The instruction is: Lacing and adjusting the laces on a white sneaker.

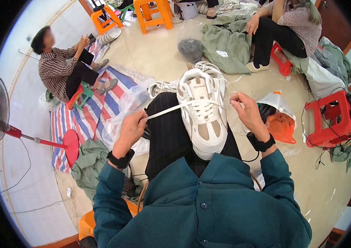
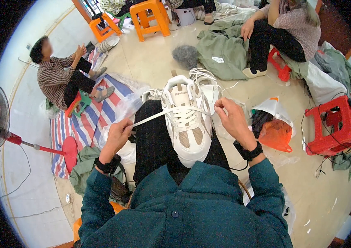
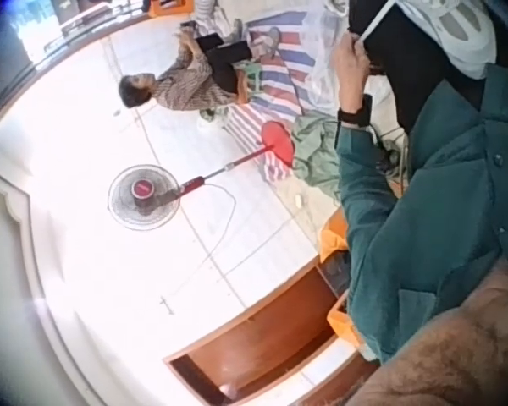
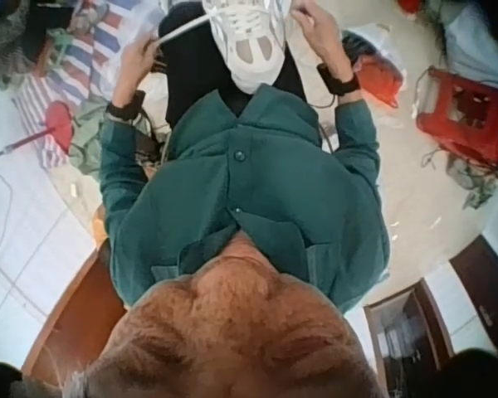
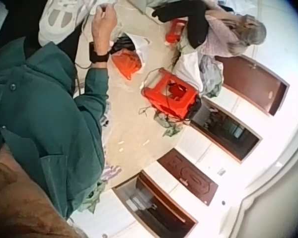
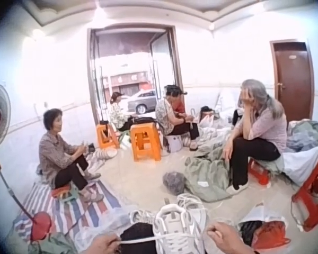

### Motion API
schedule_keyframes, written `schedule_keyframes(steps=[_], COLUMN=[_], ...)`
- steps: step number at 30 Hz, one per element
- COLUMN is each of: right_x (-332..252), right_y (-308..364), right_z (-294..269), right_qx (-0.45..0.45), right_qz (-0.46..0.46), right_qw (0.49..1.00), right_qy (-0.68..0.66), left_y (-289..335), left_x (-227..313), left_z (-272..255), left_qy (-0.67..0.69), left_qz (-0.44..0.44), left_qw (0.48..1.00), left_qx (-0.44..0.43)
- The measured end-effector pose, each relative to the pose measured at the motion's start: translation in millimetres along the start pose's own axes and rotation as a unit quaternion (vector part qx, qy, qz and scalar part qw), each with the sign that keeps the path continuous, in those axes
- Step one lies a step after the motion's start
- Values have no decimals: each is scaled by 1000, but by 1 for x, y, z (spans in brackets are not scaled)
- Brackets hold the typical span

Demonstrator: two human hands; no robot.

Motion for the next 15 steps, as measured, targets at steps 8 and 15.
schedule_keyframes(steps=[8, 15], right_x=[-123, -175], right_y=[23, 42], right_z=[9, 13], right_qx=[-39, -228], right_qz=[-251, -283], right_qw=[967, 924], right_qy=[24, -116], left_y=[29, 58], left_x=[92, 179], left_z=[-23, -34], left_qy=[105, 201], left_qz=[108, 234], left_qw=[988, 946], left_qx=[-25, -100])
Point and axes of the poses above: each hand's wrist, its own y-axis away from the middle knuckle, its own z-axis out of the palm, x = y × z, the point moved 3 cm from there along -y, towards the middle knuckle, and after that the axes turned 2 degrees about y, right-handed, at the moved point
